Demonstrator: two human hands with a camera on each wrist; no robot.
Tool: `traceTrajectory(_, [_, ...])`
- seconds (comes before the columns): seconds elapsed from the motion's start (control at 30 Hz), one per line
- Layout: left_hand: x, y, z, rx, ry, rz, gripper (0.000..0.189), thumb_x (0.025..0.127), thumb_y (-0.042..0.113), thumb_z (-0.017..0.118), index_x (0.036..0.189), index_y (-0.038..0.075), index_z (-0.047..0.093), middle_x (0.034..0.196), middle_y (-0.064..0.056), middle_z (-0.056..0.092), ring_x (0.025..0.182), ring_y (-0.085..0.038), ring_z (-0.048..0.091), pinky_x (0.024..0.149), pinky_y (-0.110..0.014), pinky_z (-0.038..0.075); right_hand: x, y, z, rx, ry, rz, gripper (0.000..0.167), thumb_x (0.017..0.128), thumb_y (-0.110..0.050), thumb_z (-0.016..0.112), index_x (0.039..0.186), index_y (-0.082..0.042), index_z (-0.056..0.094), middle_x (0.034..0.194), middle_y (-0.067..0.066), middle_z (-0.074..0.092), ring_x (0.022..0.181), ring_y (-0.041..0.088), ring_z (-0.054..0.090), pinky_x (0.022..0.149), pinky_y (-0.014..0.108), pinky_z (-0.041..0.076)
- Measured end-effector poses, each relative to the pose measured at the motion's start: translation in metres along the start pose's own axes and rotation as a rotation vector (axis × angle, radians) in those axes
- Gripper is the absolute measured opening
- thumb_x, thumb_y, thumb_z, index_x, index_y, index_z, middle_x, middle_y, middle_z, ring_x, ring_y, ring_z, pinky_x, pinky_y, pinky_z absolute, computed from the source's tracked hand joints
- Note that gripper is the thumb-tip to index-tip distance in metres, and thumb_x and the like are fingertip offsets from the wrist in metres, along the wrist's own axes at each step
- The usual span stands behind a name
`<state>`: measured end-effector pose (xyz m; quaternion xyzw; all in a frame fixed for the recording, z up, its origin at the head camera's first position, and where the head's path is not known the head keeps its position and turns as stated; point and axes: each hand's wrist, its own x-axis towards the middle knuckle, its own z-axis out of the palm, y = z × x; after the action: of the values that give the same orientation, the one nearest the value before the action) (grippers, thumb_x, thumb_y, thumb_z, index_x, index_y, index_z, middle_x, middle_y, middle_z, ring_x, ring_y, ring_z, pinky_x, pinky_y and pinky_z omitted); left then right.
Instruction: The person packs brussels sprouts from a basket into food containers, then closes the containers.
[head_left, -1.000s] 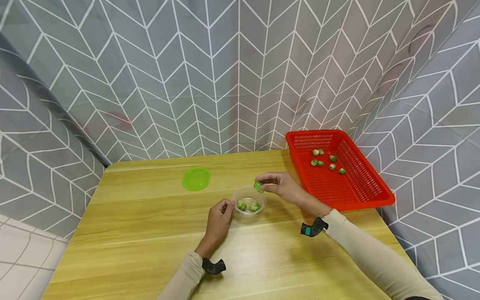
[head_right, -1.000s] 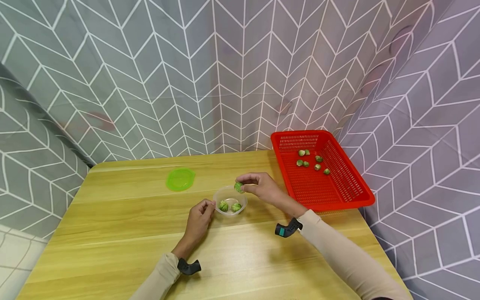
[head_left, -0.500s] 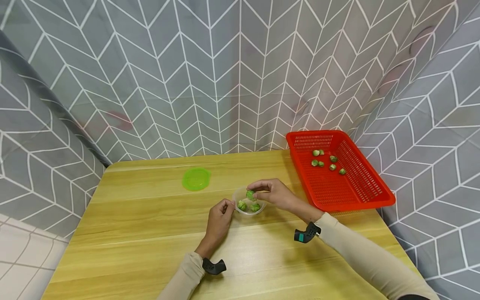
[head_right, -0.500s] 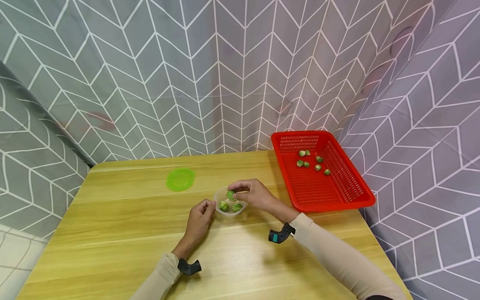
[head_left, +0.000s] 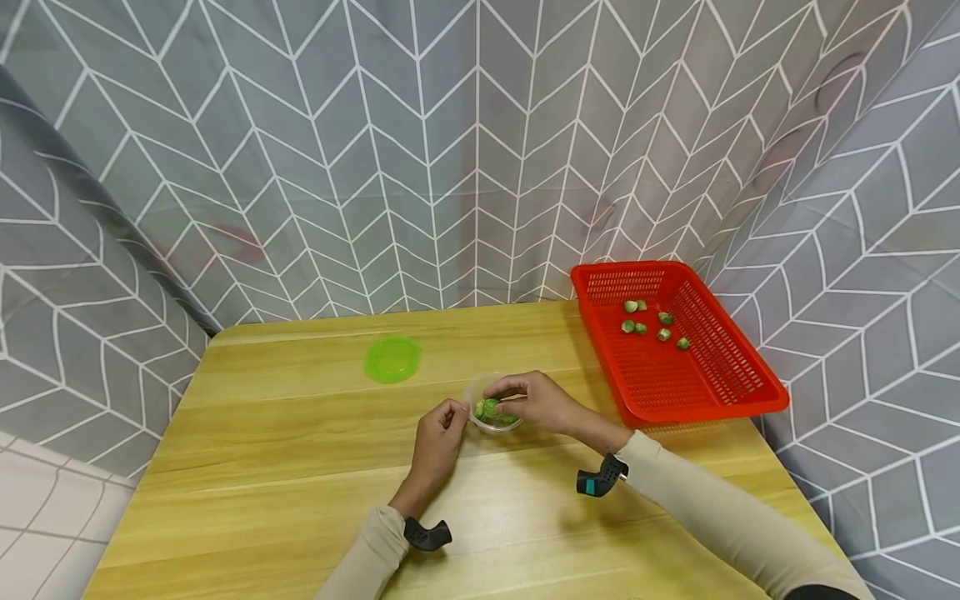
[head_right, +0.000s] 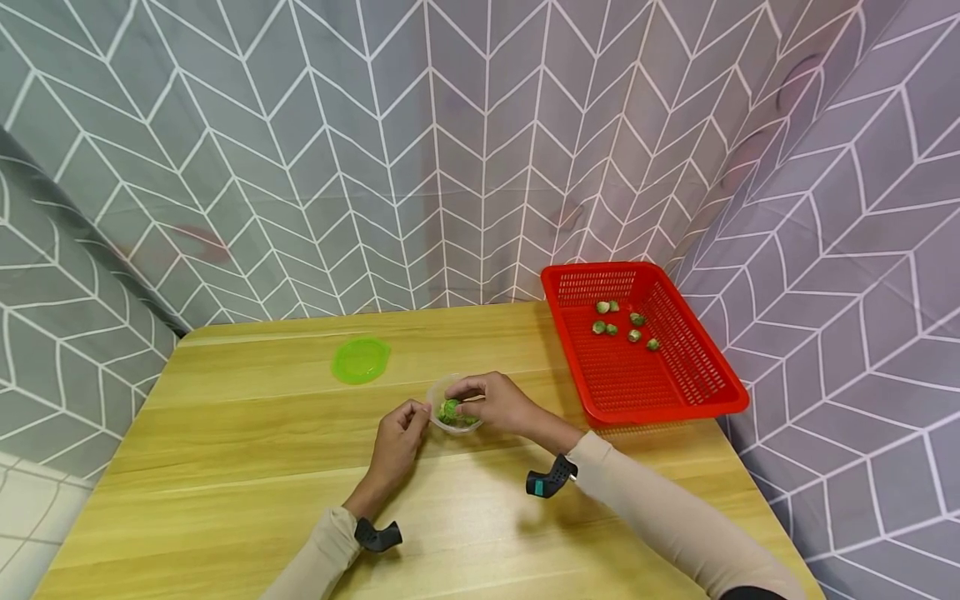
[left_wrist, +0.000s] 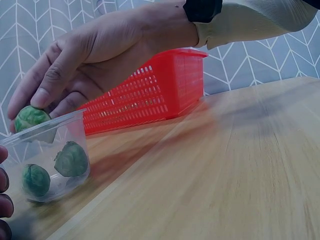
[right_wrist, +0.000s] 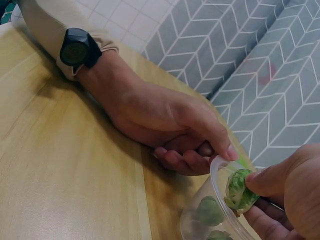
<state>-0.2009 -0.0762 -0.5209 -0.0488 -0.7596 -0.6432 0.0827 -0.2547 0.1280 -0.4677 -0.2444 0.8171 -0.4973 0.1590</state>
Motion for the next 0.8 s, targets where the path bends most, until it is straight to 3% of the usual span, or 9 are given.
traceTrajectory(0.43, [-0.001, 0.002, 0.0, -0.01, 0.013, 0.008, 0.028, 0.102, 0.012, 0.06, 0.083, -0.008, 0.066, 0.063, 0.003, 0.047, 0.059, -0.007, 0.041, 0.058, -0.022, 0.034, 0.003, 0.003, 0.008, -0.045, -0.034, -0.039, 0.024, 0.091, 0.002, 0.071, 0.115, 0.002, 0.072, 0.112, 0.015, 0.073, 0.11, 0.034, 0.067, 0.09, 0.044, 0.055])
traceTrajectory(0.8, [-0.002, 0.003, -0.002, 0.001, -0.008, 0.015, 0.029, 0.103, 0.013, 0.059, 0.085, -0.008, 0.066, 0.064, 0.003, 0.048, 0.06, -0.007, 0.042, 0.06, -0.023, 0.035, 0.004, -0.002, 0.011, -0.146, -0.1, -0.059, 0.024, 0.089, 0.004, 0.072, 0.113, 0.002, 0.072, 0.111, 0.012, 0.073, 0.108, 0.029, 0.068, 0.086, 0.034, 0.057])
